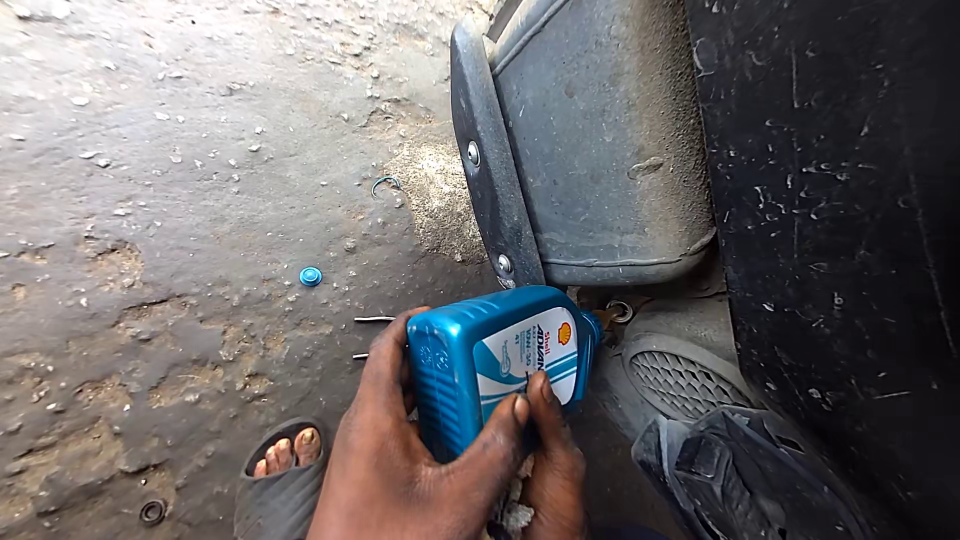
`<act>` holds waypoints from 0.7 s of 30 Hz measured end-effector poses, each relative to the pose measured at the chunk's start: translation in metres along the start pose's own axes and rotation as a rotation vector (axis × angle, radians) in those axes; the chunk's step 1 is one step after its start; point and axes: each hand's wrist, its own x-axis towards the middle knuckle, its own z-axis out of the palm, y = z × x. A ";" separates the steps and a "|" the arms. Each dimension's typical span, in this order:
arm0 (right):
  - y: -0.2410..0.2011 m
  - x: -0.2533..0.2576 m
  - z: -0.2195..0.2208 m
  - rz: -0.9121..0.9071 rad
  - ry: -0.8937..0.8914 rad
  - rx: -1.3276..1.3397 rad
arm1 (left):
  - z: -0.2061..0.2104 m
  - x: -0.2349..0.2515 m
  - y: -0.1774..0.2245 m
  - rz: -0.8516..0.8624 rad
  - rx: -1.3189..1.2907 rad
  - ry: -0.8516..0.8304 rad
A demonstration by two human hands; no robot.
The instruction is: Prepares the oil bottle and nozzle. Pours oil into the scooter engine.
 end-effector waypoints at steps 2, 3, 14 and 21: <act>0.000 0.000 0.000 0.012 -0.012 0.023 | 0.000 0.000 -0.001 0.008 0.003 -0.002; 0.000 0.000 0.000 0.008 -0.010 0.021 | 0.000 0.000 -0.001 0.008 0.004 -0.003; 0.000 0.001 -0.001 0.009 -0.022 0.018 | 0.000 0.000 -0.001 0.001 -0.027 -0.005; 0.000 0.000 0.002 -0.009 -0.011 0.027 | 0.000 0.000 0.000 -0.006 -0.019 -0.006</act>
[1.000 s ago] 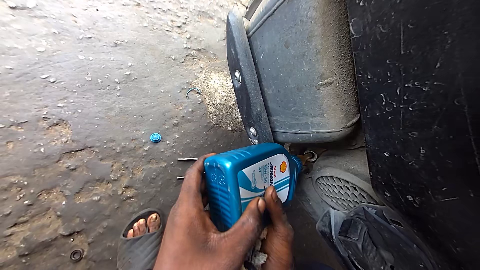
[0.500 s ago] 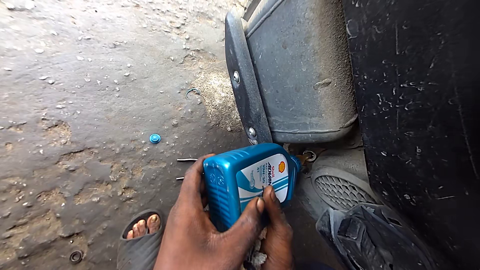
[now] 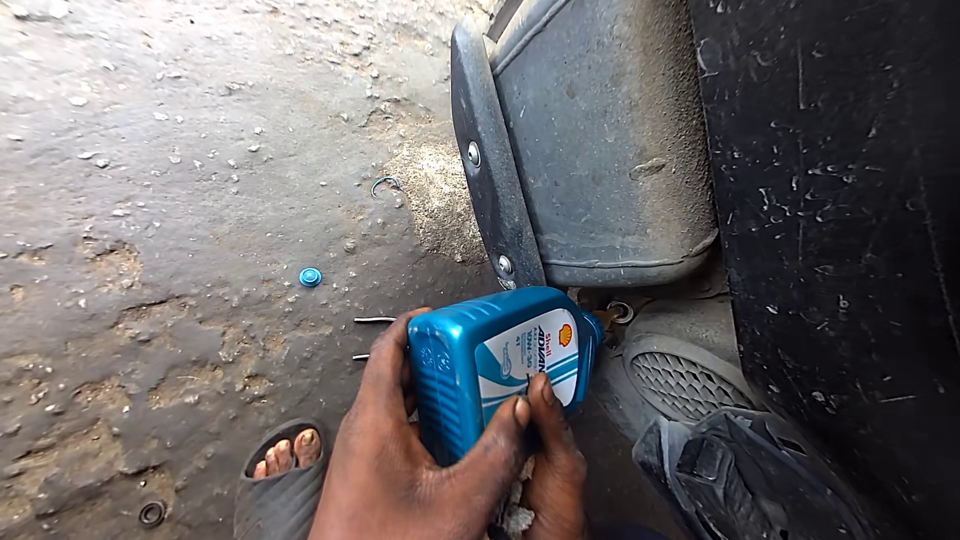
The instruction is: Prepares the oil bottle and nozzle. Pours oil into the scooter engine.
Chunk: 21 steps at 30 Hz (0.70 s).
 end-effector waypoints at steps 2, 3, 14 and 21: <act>0.000 -0.001 0.002 -0.014 0.009 -0.013 | 0.000 0.000 0.000 0.001 0.005 0.001; 0.000 -0.001 0.002 -0.014 0.011 -0.006 | 0.000 0.000 -0.001 -0.002 0.003 0.003; 0.002 0.002 -0.001 -0.048 0.034 -0.050 | -0.001 0.001 -0.002 -0.006 0.013 0.009; 0.004 0.002 -0.003 -0.029 -0.006 -0.007 | -0.001 0.001 -0.003 -0.016 0.006 0.010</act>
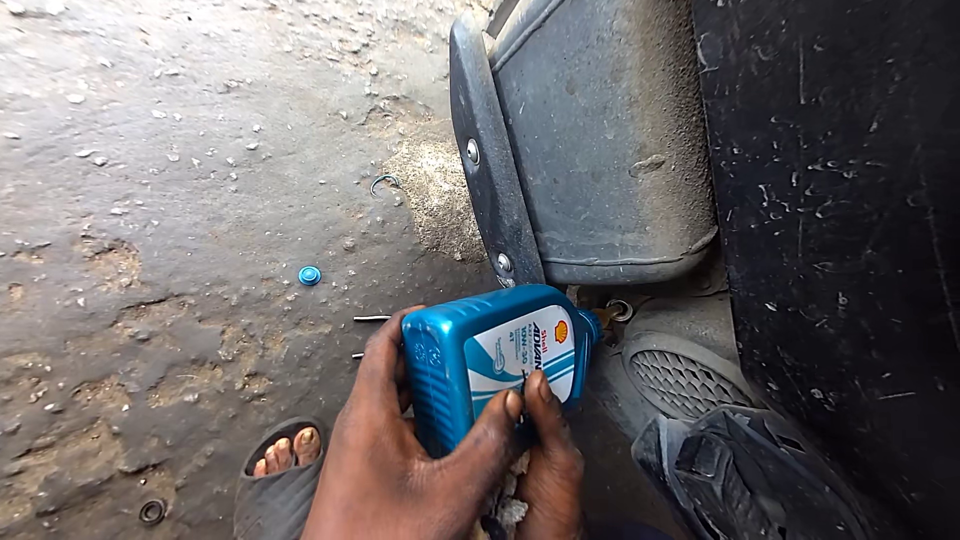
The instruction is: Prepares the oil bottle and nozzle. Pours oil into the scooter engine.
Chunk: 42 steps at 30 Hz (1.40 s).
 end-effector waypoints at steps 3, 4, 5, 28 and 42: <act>0.000 0.000 0.000 0.007 -0.001 0.020 | 0.000 0.000 -0.001 0.008 -0.002 -0.004; 0.000 -0.001 0.000 0.006 -0.003 0.017 | 0.000 0.000 0.000 0.007 -0.005 -0.005; -0.001 0.000 0.000 0.014 -0.009 0.020 | 0.000 0.000 0.000 0.005 -0.004 -0.003; -0.002 0.000 -0.002 0.046 -0.010 0.001 | 0.000 0.000 0.001 0.012 -0.002 -0.010; -0.007 0.008 -0.004 0.143 -0.069 -0.011 | 0.001 0.003 0.010 0.031 0.073 -0.042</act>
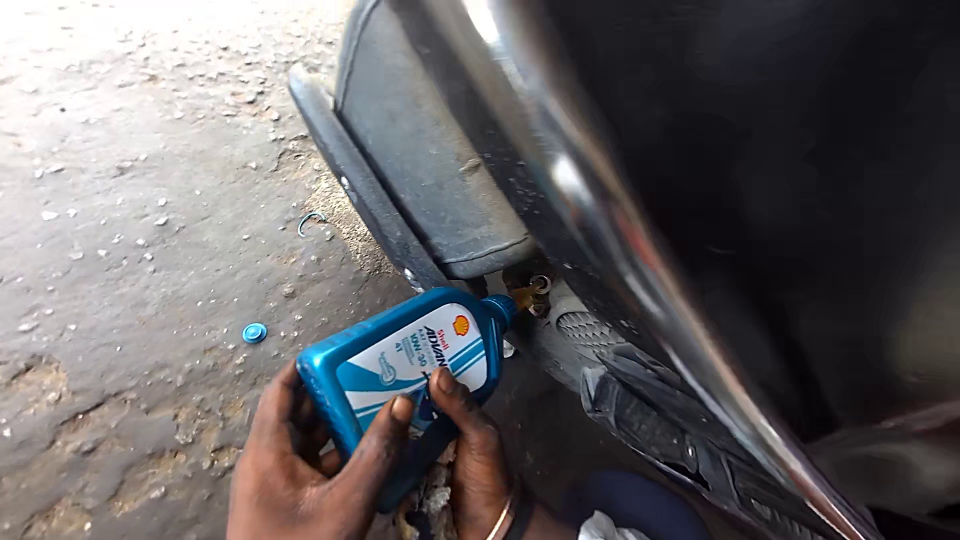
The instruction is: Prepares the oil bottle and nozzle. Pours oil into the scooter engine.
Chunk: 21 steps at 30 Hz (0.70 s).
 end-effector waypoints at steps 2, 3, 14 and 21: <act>0.001 -0.001 0.000 -0.001 0.009 -0.019 | 0.000 -0.001 -0.001 0.032 0.016 -0.013; 0.002 -0.002 -0.001 -0.002 0.008 -0.029 | 0.000 -0.001 -0.002 0.045 0.024 -0.019; 0.002 -0.007 0.001 0.021 0.022 -0.062 | -0.004 -0.003 -0.005 0.073 0.072 -0.031; 0.003 -0.011 -0.002 0.001 -0.013 -0.034 | 0.000 -0.009 -0.001 0.011 0.038 0.015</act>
